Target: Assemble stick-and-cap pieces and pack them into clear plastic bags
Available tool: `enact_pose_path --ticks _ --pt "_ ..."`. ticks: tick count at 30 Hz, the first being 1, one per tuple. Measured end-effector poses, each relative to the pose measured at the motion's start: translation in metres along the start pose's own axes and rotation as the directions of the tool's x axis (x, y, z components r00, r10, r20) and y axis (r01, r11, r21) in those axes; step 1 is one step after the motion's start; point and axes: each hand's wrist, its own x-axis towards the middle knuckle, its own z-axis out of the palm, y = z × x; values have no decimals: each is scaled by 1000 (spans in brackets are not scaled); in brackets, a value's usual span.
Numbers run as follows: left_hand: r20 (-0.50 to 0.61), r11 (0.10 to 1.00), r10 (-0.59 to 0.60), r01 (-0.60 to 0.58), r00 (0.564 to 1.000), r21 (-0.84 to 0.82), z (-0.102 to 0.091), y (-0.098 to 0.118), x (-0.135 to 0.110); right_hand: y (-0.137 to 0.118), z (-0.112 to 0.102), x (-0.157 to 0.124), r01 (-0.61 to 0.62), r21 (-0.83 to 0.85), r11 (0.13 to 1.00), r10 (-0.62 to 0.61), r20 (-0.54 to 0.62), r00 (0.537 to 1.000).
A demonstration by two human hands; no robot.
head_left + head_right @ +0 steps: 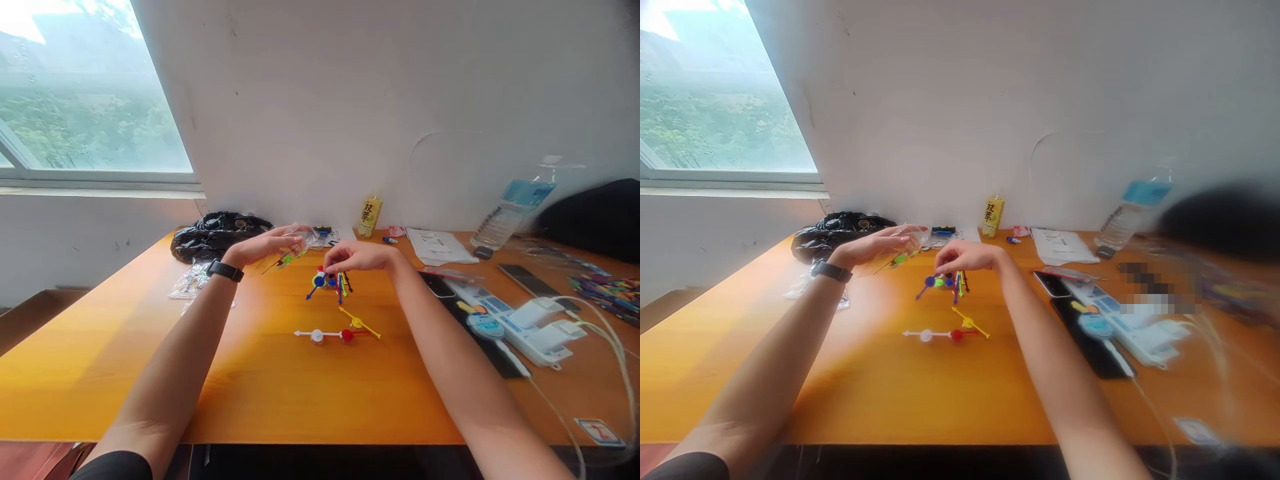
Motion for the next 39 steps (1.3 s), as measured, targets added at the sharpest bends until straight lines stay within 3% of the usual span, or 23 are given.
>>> enact_pose_path --ticks 2,4,7,9,10,11,16,23,27,32,39 --pt "7 1000 -2 1 1000 22 0 1 -1 0 -9 -12 26 -57 998 -34 -150 988" --pt "20 999 3 -3 1000 43 2 1 -1 0 -19 -23 20 -105 994 -56 -354 933" --pt "43 999 3 -5 999 49 3 1 0 1 -29 -34 4 -112 994 -77 -647 758" --pt "54 999 -8 5 999 51 4 0 1 -2 -31 -36 22 -109 994 -99 -772 628" --pt "58 998 -13 10 998 54 4 0 2 -5 -31 -36 35 -119 992 -117 -799 589" --pt "61 998 -17 14 998 57 5 -1 3 -9 -30 -36 43 -136 990 -136 -800 585" --pt "37 999 -37 36 999 26 11 -4 7 -28 -14 -24 31 -213 977 -164 -646 745" --pt "70 999 49 -48 996 -22 29 1 15 -36 10 -1 139 -140 980 -189 -460 867" --pt "83 999 41 -40 996 -22 31 0 16 -36 15 4 227 -46 973 -227 -378 898" --pt "57 998 52 -50 997 -25 32 -1 17 -39 18 6 289 33 957 -261 -345 902" --pt "67 997 20 -15 998 -74 29 -4 15 -43 14 -1 193 -20 981 -183 -415 891"
